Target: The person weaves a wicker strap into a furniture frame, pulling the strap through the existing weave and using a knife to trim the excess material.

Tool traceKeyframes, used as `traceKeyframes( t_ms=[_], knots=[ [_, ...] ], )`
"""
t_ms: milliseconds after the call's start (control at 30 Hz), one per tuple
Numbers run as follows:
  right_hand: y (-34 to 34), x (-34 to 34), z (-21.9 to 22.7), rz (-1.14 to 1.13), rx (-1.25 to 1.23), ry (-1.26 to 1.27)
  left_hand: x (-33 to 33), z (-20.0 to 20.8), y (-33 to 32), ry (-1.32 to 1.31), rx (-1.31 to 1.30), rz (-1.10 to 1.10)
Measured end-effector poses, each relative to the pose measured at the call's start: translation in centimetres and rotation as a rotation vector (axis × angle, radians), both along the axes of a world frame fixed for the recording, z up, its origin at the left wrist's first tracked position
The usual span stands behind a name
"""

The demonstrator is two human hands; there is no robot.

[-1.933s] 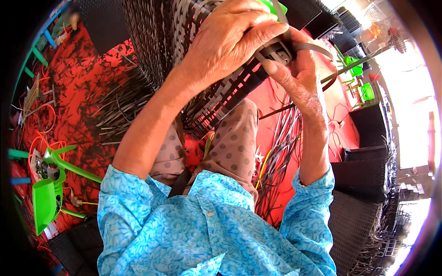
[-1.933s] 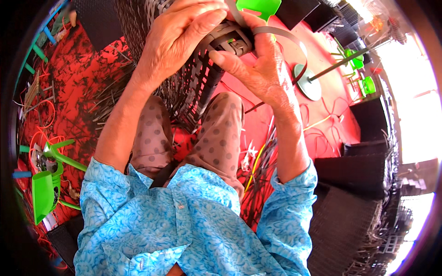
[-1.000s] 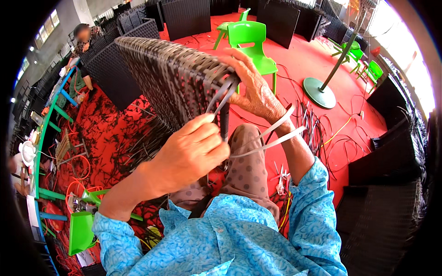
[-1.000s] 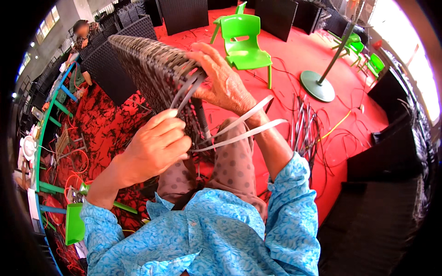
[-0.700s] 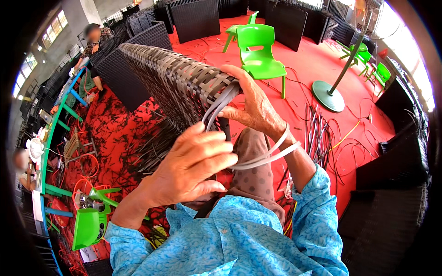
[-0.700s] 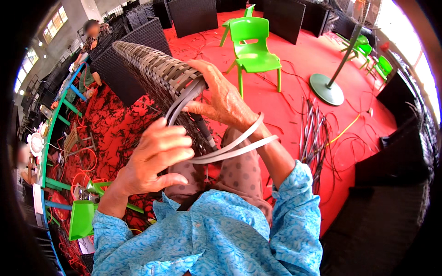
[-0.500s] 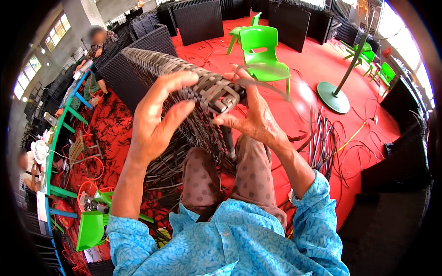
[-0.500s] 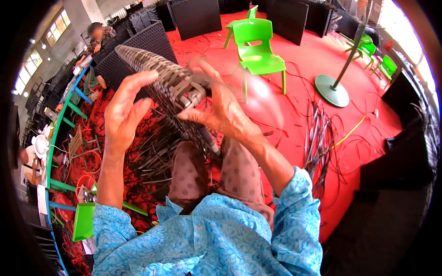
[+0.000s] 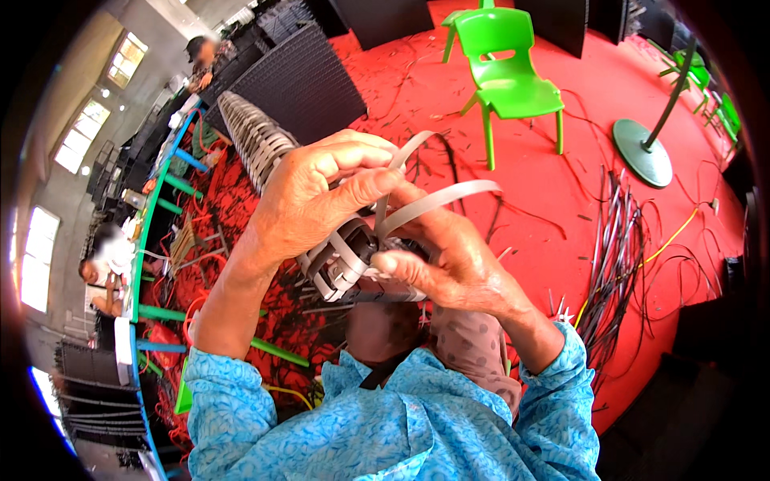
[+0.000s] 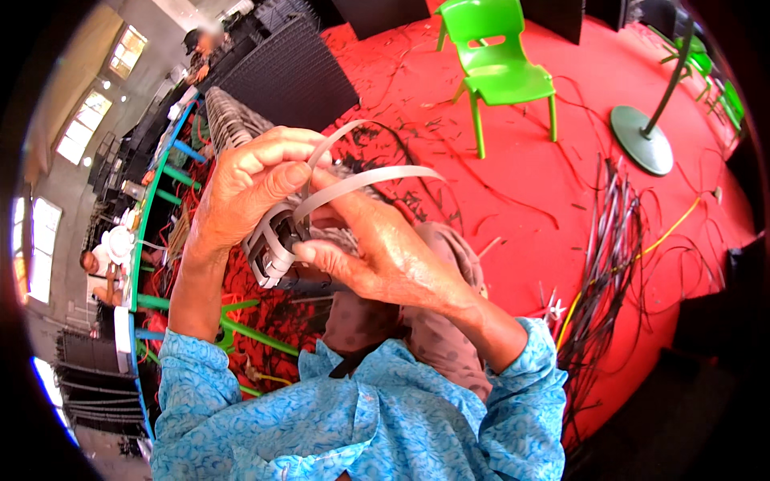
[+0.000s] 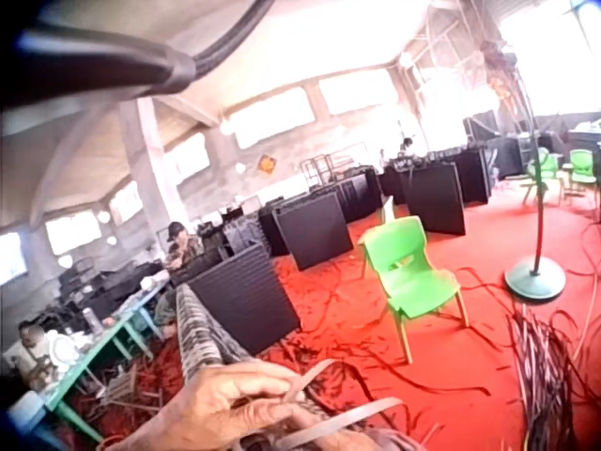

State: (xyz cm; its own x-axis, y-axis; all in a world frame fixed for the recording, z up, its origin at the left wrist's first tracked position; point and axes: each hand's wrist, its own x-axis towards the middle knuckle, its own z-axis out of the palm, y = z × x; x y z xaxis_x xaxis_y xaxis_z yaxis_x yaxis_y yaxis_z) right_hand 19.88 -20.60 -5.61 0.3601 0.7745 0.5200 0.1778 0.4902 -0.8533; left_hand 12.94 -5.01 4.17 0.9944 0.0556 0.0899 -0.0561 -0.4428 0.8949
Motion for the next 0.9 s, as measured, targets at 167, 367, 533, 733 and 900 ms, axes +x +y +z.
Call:
traceKeyframes(
  t_ms=[167, 367, 533, 733, 900],
  knots=[
    [-0.3, -0.6, -0.3, 0.042, 0.013, 0.191, 0.4, -0.5, 0.4, -0.163, -0.054, -0.119],
    [0.0, 0.1, -0.2, -0.332, 0.356, 0.135, -0.2, -0.4, -0.1, -0.140, -0.197, -0.026],
    [-0.4, -0.6, -0.5, 0.300, 0.544, 0.326, -0.6, -0.7, 0.7, -0.328, -0.184, -0.077],
    [-0.8, -3.2, -3.1, 0.154, 0.586, 0.154, -2.2, -1.0, 1.3, -0.395, -0.097, 0.002],
    [-0.7, -4.4, -4.4, 0.060, 0.574, -0.175, -3.2, -1.0, 1.7, -0.406, -0.004, 0.057]
  ],
)
